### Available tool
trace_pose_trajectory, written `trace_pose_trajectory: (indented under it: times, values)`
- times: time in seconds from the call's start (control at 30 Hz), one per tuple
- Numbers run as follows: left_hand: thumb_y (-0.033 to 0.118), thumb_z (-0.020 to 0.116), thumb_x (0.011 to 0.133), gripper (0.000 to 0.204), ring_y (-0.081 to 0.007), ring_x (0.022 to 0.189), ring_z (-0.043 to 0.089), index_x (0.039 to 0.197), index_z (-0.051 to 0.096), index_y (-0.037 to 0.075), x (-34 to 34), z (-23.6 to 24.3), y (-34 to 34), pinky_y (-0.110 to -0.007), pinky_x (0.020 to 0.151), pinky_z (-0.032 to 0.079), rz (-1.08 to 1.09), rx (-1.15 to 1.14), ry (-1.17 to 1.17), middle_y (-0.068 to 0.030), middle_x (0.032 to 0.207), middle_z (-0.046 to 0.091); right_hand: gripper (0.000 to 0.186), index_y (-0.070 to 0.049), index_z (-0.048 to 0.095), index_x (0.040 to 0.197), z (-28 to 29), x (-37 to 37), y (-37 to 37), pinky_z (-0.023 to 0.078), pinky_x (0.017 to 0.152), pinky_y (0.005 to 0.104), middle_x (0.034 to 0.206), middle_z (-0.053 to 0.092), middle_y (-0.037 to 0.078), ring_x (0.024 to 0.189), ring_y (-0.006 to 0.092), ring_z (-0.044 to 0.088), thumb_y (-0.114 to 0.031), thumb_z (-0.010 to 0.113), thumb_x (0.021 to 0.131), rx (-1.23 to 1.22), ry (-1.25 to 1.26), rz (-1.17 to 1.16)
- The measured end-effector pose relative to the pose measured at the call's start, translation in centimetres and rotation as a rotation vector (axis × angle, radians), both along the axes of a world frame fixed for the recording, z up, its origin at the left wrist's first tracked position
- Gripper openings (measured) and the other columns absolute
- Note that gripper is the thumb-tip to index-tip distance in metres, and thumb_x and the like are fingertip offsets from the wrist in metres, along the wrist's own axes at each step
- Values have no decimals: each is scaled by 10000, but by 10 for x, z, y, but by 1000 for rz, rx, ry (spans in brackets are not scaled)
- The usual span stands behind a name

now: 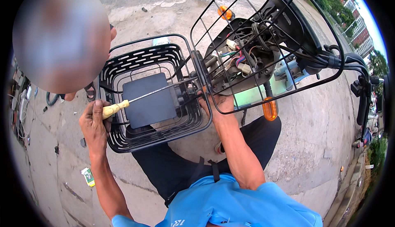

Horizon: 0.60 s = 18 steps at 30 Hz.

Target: The person uses a screwdriver to remove screws from the front housing of an electric scooter. They then detach the front cover and headlight assembly, exposing the internal wiring. The person proceeds to adjust the wires and components within the handlebar area.

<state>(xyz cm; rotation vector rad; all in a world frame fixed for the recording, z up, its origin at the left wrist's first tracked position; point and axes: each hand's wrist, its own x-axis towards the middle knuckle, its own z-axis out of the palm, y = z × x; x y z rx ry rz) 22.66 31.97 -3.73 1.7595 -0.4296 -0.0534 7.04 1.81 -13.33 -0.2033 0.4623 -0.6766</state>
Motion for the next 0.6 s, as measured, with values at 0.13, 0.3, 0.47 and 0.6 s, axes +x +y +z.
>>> trace_pose_trajectory:
  times: [0.13,0.3,0.47,0.6]
  values:
    - [375,556,1019,401,-29,454,423,887,656,10,-4,3,1,-197,401,291,14,-22,16,-5,635,568,265,-84,586,930,2,1,2,484,731,486,913,650,154,801,331,604,-343,559,882,-22,5,8]
    - [378,533,1029,412,-24,443,413,876,653,16,-11,9,4,-196,386,273,36,-25,33,4,607,545,266,-77,588,884,9,-3,4,485,733,490,883,648,162,786,333,608,-340,549,898,41,-55,8]
    - [358,497,1044,413,-24,411,392,861,639,17,-9,8,17,-201,357,256,56,-1,-13,13,560,501,261,-68,643,1031,7,-3,5,583,750,403,1031,680,88,934,248,667,-309,577,951,39,-108,27]
    - [353,493,1046,415,-29,403,391,860,636,11,-11,8,19,-202,352,260,62,7,-24,11,549,493,259,-45,630,1075,-13,0,-1,584,875,448,1056,669,116,1070,270,643,-268,545,975,17,-235,11]
